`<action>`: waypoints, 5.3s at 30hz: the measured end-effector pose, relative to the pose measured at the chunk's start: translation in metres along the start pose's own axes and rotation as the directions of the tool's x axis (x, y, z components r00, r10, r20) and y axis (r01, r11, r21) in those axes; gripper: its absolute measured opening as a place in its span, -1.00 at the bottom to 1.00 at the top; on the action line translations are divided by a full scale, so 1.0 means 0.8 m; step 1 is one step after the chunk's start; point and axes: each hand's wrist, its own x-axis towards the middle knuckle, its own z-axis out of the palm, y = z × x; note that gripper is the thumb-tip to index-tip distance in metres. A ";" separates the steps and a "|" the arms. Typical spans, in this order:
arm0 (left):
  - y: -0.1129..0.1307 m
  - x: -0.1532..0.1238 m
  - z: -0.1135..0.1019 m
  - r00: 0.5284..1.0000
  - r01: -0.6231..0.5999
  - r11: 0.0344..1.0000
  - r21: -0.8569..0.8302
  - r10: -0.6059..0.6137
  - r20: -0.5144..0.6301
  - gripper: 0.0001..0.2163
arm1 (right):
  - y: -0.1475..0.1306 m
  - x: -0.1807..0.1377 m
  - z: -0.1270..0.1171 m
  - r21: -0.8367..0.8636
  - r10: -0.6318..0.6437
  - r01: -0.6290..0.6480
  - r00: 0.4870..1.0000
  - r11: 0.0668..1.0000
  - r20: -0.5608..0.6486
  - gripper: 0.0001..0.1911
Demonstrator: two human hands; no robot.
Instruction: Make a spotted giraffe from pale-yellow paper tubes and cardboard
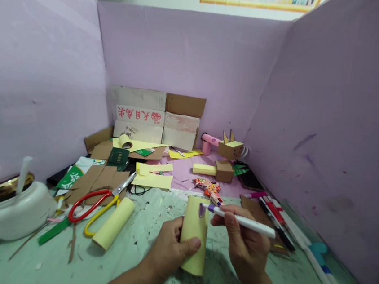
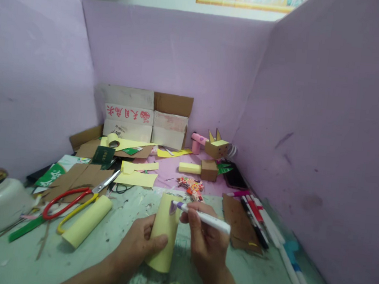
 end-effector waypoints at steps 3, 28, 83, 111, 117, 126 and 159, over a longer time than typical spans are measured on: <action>-0.003 0.002 -0.002 1.000 -0.002 1.000 0.000 0.002 -0.003 -0.39 | 0.000 0.000 0.000 -0.007 0.003 -0.003 1.000 1.000 0.004 -0.87; -0.013 0.006 -0.005 1.000 -0.007 1.000 -0.031 0.006 -0.020 -0.45 | -0.002 -0.001 0.000 0.003 0.019 -0.019 0.999 1.000 0.029 -0.84; 0.006 -0.006 0.004 0.995 0.066 0.996 -0.063 -0.070 -0.069 -0.43 | -0.004 0.006 0.001 0.120 0.054 -0.050 0.998 0.992 -0.033 -0.86; 0.007 -0.005 0.005 0.993 0.052 0.997 -0.061 -0.058 -0.098 -0.42 | -0.004 0.004 0.001 0.103 0.066 -0.063 0.997 0.993 -0.027 -0.86; -0.009 0.002 -0.004 0.996 0.030 0.999 -0.038 -0.033 -0.083 -0.41 | -0.002 0.002 0.001 0.108 0.085 -0.086 0.996 0.990 0.012 -0.86; -0.007 0.003 -0.004 0.999 0.002 0.999 -0.037 -0.004 -0.054 -0.47 | -0.001 -0.002 0.002 0.093 0.096 -0.099 0.995 0.991 0.041 -0.84; -0.004 0.003 -0.005 0.999 -0.035 0.995 0.090 0.038 -0.037 -0.50 | -0.003 0.000 0.002 0.096 0.089 -0.090 0.996 0.991 0.008 -0.83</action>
